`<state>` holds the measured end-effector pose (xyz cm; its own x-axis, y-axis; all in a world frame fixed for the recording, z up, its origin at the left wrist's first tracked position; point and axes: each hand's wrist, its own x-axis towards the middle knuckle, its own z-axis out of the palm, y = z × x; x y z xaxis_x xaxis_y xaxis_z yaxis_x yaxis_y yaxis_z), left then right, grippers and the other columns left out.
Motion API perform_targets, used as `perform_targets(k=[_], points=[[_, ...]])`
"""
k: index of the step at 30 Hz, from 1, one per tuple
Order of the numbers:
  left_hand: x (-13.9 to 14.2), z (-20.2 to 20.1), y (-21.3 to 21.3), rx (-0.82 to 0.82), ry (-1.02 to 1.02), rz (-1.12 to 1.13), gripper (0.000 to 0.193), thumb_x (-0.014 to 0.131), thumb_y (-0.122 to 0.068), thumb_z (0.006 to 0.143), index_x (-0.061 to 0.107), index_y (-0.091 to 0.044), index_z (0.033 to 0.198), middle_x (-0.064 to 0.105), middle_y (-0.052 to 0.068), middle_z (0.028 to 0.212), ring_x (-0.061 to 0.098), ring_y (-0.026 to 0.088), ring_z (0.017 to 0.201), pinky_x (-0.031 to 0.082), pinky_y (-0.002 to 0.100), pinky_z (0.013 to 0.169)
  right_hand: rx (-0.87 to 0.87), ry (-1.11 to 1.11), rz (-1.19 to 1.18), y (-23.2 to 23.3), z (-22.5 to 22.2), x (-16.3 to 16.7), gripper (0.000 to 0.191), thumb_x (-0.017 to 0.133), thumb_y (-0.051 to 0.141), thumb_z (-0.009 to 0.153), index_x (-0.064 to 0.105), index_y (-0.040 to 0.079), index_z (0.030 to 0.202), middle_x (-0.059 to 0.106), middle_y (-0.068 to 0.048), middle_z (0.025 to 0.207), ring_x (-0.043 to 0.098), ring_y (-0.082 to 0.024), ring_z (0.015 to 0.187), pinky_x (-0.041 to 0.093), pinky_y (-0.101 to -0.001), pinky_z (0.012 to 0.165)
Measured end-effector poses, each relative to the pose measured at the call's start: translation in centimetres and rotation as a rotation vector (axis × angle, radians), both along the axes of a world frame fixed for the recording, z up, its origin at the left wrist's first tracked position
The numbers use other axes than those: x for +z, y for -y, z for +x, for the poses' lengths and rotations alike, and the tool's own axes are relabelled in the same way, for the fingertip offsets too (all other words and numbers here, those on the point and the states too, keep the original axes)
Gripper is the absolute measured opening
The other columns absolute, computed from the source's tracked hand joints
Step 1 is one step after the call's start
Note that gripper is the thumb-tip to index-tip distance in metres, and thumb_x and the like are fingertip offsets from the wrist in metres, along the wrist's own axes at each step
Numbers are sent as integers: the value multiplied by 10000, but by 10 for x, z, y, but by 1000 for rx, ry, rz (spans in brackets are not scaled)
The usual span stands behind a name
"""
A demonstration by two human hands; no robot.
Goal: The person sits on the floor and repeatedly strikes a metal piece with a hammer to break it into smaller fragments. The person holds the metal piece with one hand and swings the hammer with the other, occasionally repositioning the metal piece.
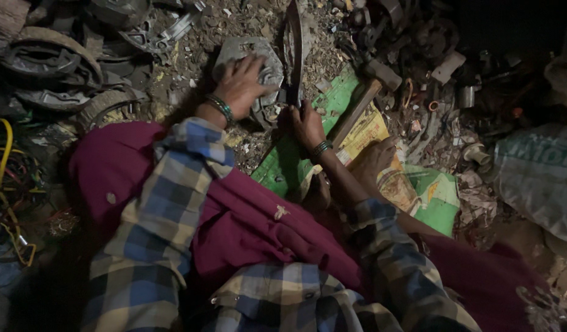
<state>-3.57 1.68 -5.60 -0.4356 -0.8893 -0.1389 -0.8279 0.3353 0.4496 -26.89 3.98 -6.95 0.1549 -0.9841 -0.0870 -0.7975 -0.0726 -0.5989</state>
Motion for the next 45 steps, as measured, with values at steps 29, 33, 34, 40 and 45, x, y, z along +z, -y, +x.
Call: perform_targets(k=[29, 33, 34, 40, 45], points=[[-10, 43, 30, 377, -339, -79, 485, 724, -339, 997, 631, -44, 1370, 742, 200, 1039, 715, 304, 838, 575, 438, 771, -26, 12, -30, -2, 5, 6, 406, 620, 339, 1005, 590, -26, 1181, 690, -282, 872, 676, -440, 789, 516, -513, 691], [-17, 41, 29, 431, -337, -347, 545, 816, -275, 918, 620, -11, 1352, 730, 220, 1129, 719, 332, 926, 577, 470, 788, -59, 9, 12, -2, 7, 7, 429, 630, 348, 973, 601, -15, 1199, 694, -276, 847, 682, -429, 752, 519, -509, 678], [-18, 42, 28, 445, -304, -344, 559, 823, -242, 870, 629, -20, 1344, 724, 230, 1124, 711, 354, 953, 578, 481, 796, -58, 8, 5, -2, 7, 7, 428, 632, 353, 976, 603, -13, 1196, 696, -273, 855, 684, -427, 755, 522, -507, 679], [-13, 45, 21, 528, -282, -292, 482, 793, -75, 900, 663, -79, 1364, 715, 207, 1209, 717, 342, 1044, 603, 429, 873, -23, 12, -16, 0, 3, 0, 398, 631, 341, 1002, 589, -11, 1184, 702, -259, 858, 684, -421, 753, 523, -505, 665], [-8, 43, 18, 462, -330, -354, 470, 810, -49, 839, 701, -89, 1294, 711, 195, 1224, 717, 362, 998, 591, 436, 801, 24, -29, -40, -6, 7, 4, 351, 636, 296, 1019, 570, -1, 1192, 687, -249, 800, 666, -424, 696, 507, -509, 621]])
